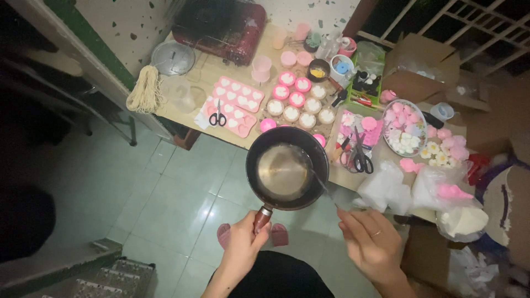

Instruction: Stirring melted wax in a pot and then packing flower-shaped candles into plastic bags.

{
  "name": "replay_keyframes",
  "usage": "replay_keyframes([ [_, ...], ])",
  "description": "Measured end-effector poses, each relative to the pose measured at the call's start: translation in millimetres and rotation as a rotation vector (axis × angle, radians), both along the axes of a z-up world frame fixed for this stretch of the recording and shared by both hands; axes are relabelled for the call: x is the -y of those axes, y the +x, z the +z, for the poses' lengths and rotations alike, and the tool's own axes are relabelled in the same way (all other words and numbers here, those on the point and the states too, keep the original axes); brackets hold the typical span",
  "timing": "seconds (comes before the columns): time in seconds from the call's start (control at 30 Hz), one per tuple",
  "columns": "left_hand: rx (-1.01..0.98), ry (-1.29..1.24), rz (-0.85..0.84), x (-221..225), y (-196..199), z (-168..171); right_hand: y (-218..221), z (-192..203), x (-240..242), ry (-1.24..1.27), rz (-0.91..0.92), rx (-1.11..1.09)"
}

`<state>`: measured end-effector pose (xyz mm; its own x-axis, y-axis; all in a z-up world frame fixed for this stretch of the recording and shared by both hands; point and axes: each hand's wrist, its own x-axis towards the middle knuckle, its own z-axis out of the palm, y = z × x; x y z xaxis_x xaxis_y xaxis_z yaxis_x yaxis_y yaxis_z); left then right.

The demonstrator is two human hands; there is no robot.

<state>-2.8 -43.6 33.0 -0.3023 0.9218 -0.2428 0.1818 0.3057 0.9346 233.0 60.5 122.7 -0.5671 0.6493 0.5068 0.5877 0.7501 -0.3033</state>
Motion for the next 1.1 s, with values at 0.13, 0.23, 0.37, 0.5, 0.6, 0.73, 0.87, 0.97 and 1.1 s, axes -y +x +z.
replay_keyframes([
  [0.13, -0.004, -0.049, 0.008, -0.8, -7.7, 1.8, -13.6, -15.1, 5.3, 0.028, 0.192, -0.020],
  [0.23, -0.016, 0.000, 0.034, 2.2, -17.6, -12.0, -35.1, -32.6, 9.7, 0.001, 0.236, 0.093],
  [0.37, -0.034, -0.020, 0.043, 4.7, -42.1, -22.7, -81.7, -29.2, -7.0, 0.080, 0.226, 0.003],
  [0.5, -0.002, -0.044, 0.035, 0.7, -72.4, -27.2, -107.9, -42.1, -6.1, 0.095, 0.126, -0.130],
  [0.6, -0.063, -0.060, 0.051, -6.1, -96.3, -34.1, -120.1, -67.8, -9.3, 0.123, 0.154, -0.196],
  [0.73, -0.108, 0.042, 0.097, -24.9, -125.2, -50.3, -146.7, -79.9, -22.1, 0.078, 0.161, -0.212],
  [0.87, -0.073, 0.085, 0.137, -60.0, -154.6, -70.0, -171.6, -96.1, -55.5, 0.100, 0.132, -0.133],
  [0.97, -0.155, -0.049, 0.172, -94.0, -176.5, -77.0, -182.9, -140.3, -109.7, 0.052, 0.107, -0.388],
  [1.1, -0.070, 0.016, 0.250, -141.1, -210.1, -84.0, -226.4, -164.9, -221.9, -0.456, -0.348, -0.907],
])
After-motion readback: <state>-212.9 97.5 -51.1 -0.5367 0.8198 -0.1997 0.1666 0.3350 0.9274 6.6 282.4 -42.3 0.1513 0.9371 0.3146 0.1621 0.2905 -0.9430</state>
